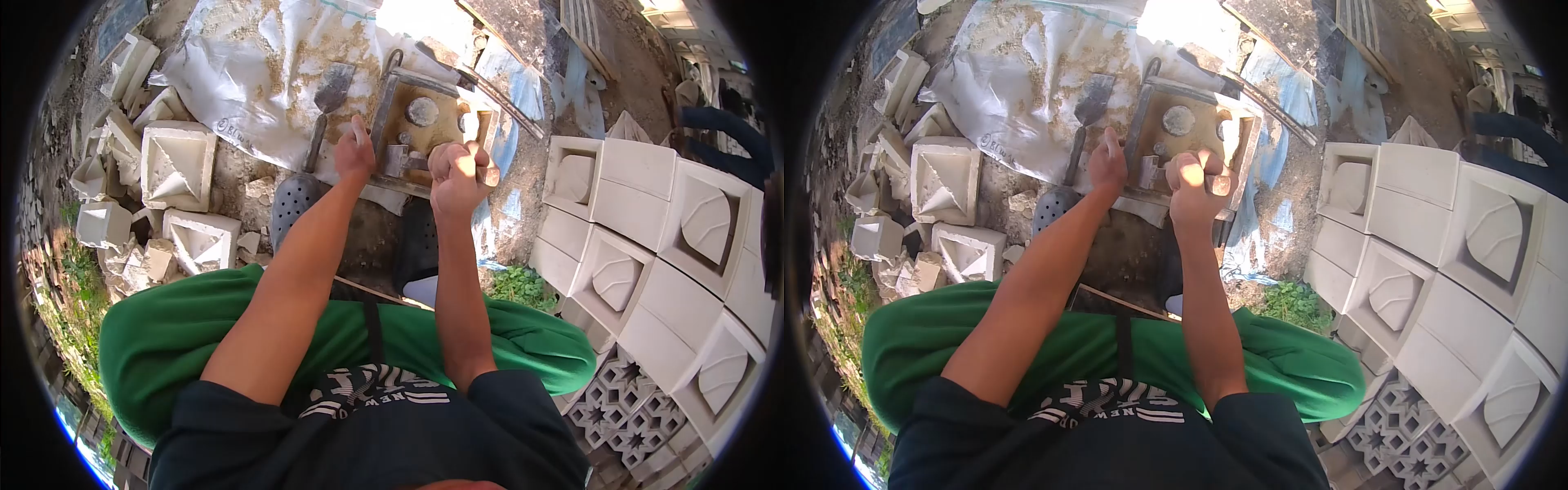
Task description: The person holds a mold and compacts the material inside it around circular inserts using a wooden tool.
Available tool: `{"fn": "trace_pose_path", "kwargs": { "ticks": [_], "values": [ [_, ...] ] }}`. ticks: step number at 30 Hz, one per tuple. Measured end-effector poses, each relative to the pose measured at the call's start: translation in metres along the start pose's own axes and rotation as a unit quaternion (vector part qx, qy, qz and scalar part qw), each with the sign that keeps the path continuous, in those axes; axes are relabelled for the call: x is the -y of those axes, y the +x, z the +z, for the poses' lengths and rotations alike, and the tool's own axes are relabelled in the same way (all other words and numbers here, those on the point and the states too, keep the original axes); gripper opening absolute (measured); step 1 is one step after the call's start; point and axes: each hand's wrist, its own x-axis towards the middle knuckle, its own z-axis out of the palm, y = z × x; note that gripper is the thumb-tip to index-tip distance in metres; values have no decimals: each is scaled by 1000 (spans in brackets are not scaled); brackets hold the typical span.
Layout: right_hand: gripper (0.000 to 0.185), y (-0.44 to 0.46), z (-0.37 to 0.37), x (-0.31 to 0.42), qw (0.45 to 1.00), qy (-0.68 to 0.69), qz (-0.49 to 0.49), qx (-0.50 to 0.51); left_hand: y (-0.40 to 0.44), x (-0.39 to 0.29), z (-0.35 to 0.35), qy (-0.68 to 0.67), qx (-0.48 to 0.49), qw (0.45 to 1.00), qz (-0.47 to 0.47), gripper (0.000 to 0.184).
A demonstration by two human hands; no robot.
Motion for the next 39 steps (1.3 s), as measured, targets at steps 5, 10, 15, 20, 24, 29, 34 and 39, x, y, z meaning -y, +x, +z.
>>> {"fn": "trace_pose_path", "kwargs": {
  "ticks": [5,10,15,20,24,29,34,39],
  "values": [
    [38,-6,-3,-23,996,-74,-43,25,-2,-4,-2,0,0,1000,-2,69],
    [37,-4,1,7,997,-41,-44,44,-4,-11,-5,13,-8,1000,-21,70],
    [37,-7,0,-23,996,-83,-13,36,-3,-7,-6,4,11,1000,-7,71],
    [35,-2,1,5,998,16,-24,50,3,-6,-2,28,-11,999,-27,72],
    [38,-5,0,-37,994,-109,-20,8,-2,-6,-7,18,17,1000,-17,72],
    [34,-2,0,2,999,-6,-32,27,3,-7,-5,22,4,1000,-12,70],
    [35,-10,-6,-38,996,-91,-10,25,0,-7,-6,25,30,999,-14,71],
    [37,-3,-4,4,999,19,-39,0,1,-12,-6,23,-8,1000,3,72]
  ]
}}
